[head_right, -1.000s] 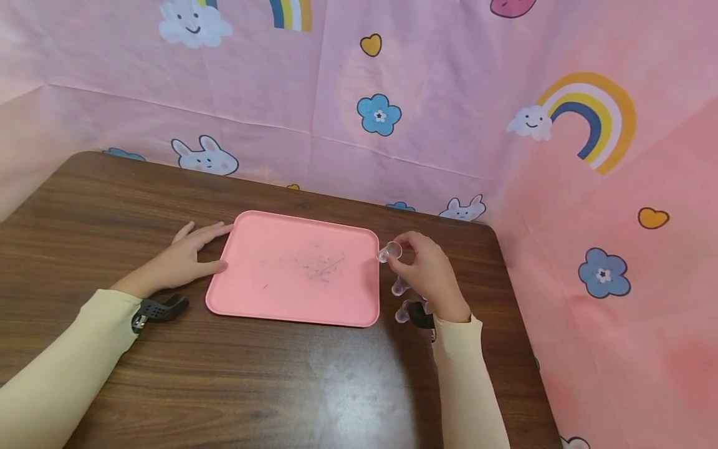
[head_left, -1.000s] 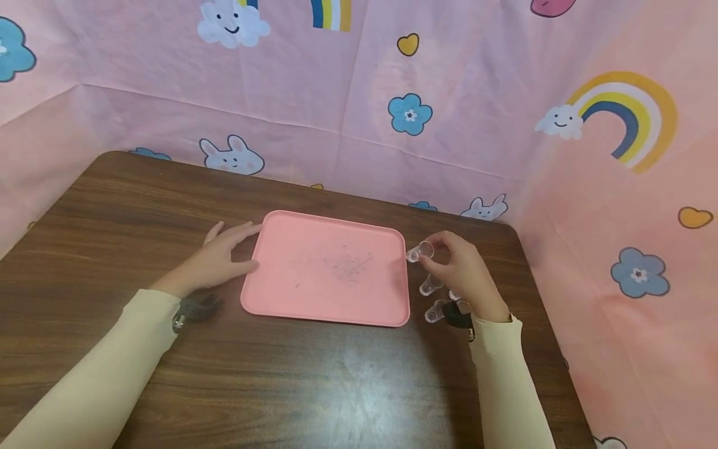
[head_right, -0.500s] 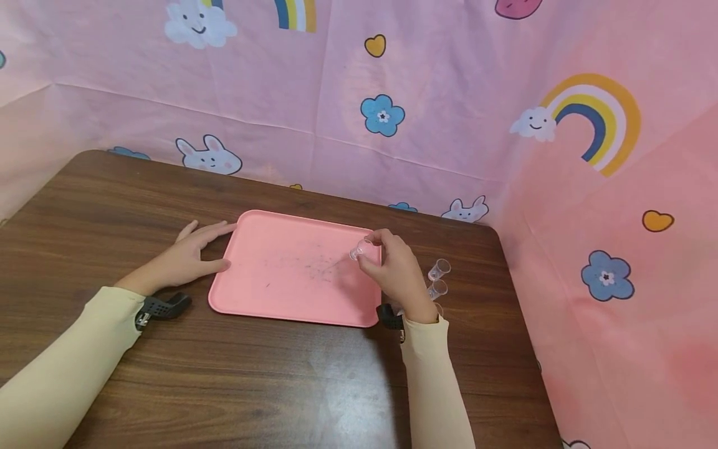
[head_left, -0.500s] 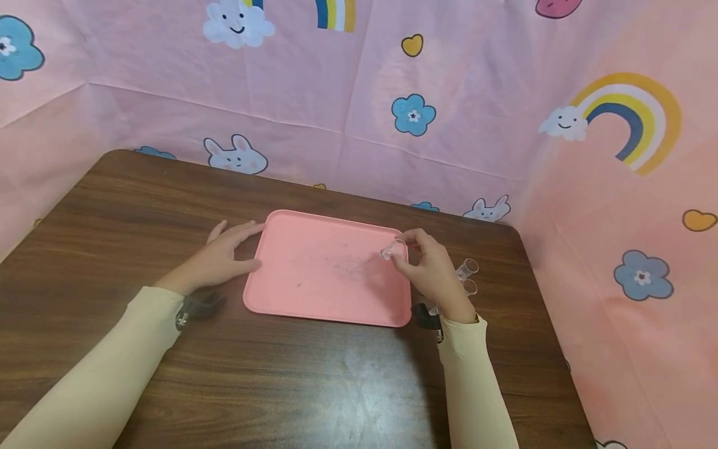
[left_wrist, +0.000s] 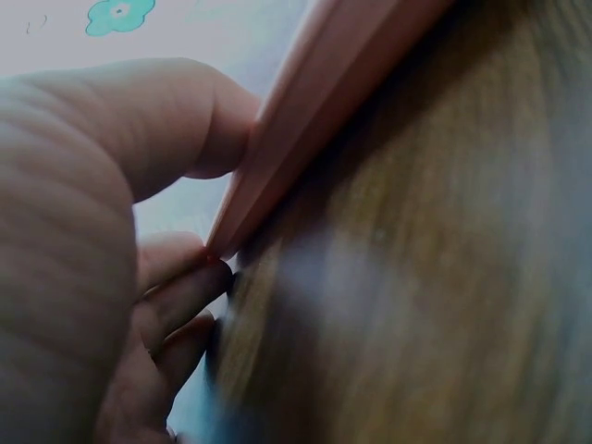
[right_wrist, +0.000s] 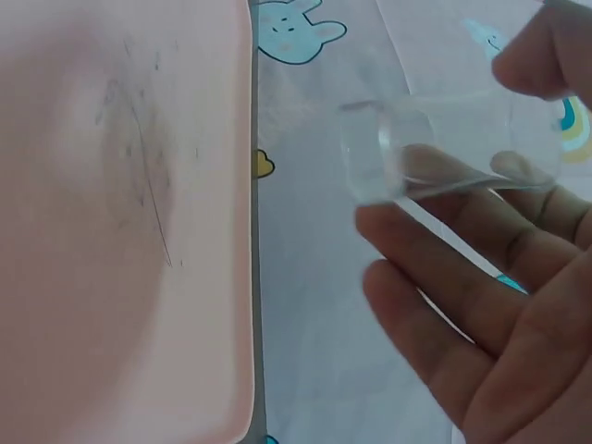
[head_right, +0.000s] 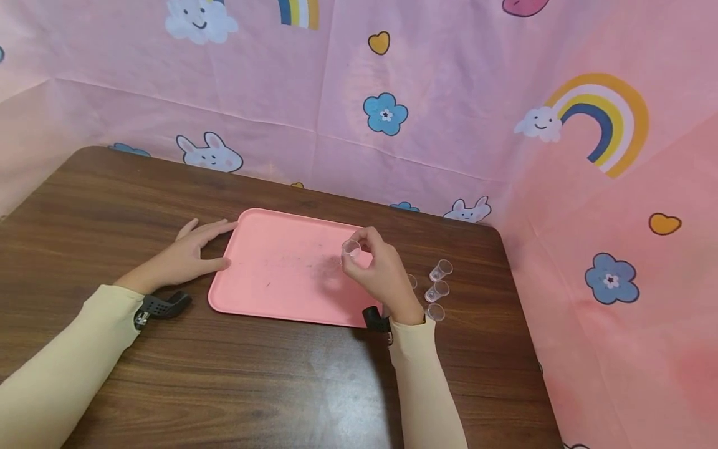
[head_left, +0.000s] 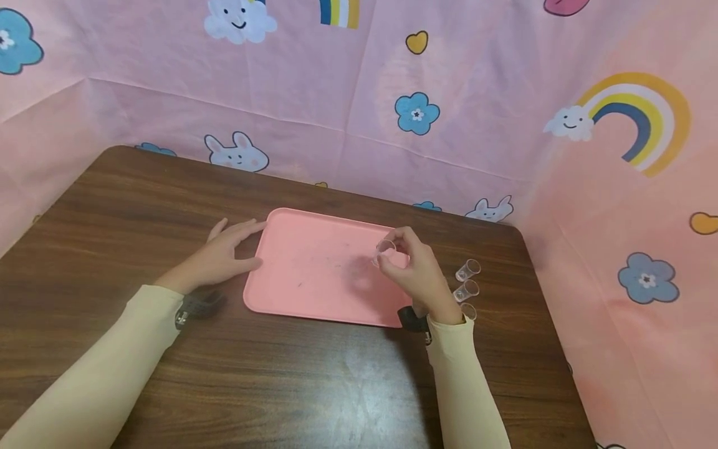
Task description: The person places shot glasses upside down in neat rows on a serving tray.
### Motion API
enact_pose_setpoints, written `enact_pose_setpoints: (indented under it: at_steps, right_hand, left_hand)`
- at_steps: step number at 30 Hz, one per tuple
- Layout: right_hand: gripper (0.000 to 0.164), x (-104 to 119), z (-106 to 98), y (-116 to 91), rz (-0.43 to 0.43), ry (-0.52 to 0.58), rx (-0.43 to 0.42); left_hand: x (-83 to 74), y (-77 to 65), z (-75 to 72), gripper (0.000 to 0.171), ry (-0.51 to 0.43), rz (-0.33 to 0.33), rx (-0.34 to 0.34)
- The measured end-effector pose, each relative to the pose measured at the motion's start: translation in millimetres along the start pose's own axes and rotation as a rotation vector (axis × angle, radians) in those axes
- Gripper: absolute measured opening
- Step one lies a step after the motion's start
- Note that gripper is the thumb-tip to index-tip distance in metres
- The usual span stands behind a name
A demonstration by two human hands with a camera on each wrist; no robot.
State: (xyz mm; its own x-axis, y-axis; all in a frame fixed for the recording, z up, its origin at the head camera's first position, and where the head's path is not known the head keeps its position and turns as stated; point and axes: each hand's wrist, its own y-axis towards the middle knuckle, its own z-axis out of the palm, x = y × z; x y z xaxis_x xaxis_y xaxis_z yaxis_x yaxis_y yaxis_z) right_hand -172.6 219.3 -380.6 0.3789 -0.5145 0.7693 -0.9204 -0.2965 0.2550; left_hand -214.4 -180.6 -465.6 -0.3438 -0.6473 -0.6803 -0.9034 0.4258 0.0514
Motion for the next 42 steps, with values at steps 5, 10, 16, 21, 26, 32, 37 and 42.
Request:
enact_pose_setpoints:
  at_steps: [5,10,16,21,26,32,37,42]
  right_hand:
    - [0.023,3.5,0.3,-0.1,-0.019,-0.098,0.044]
    - [0.034,1.9,-4.7,0.3,-0.018,-0.292,0.116]
    - [0.037,0.2,-8.2,0.3,0.097,-0.342,0.113]
    - [0.027,0.7,-9.3,0.1,0.022,-0.313,0.087]
    - [0.025,1.0,-8.5,2.1,-0.078,-0.34,0.124]
    - [0.024,-0.4,-11.3,1.3,-0.005,-0.373,0.091]
    - [0.024,-1.9,-14.8,-0.5,-0.033,-0.384,0.066]
    - [0.026,-2.3,-13.5,-0.2,-0.036,-0.446,0.099]
  left_hand:
    - [-6.2,-0.1,-4.6,0.077,0.0,-0.007,0.01]
    - [-8.1,-0.7,-6.1,0.077,0.006,-0.003,0.009]
    - [-4.1,-0.5,-3.7,0.077,0.008,-0.008,-0.001]
    - [-2.6,-0.6,-2.3,0.077,0.013,-0.011,0.001]
    - [-1.7,-0.7,-2.3,0.077,0.005,0.004,-0.006]
    - [-0.2,0.1,-0.5,0.077,0.005,-0.01,-0.006]
    - [-2.1,-1.6,-0.7,0.078,0.0,-0.012,0.009]
    - [-1.4,-1.3,0.0,0.078,-0.004,-0.013,0.004]
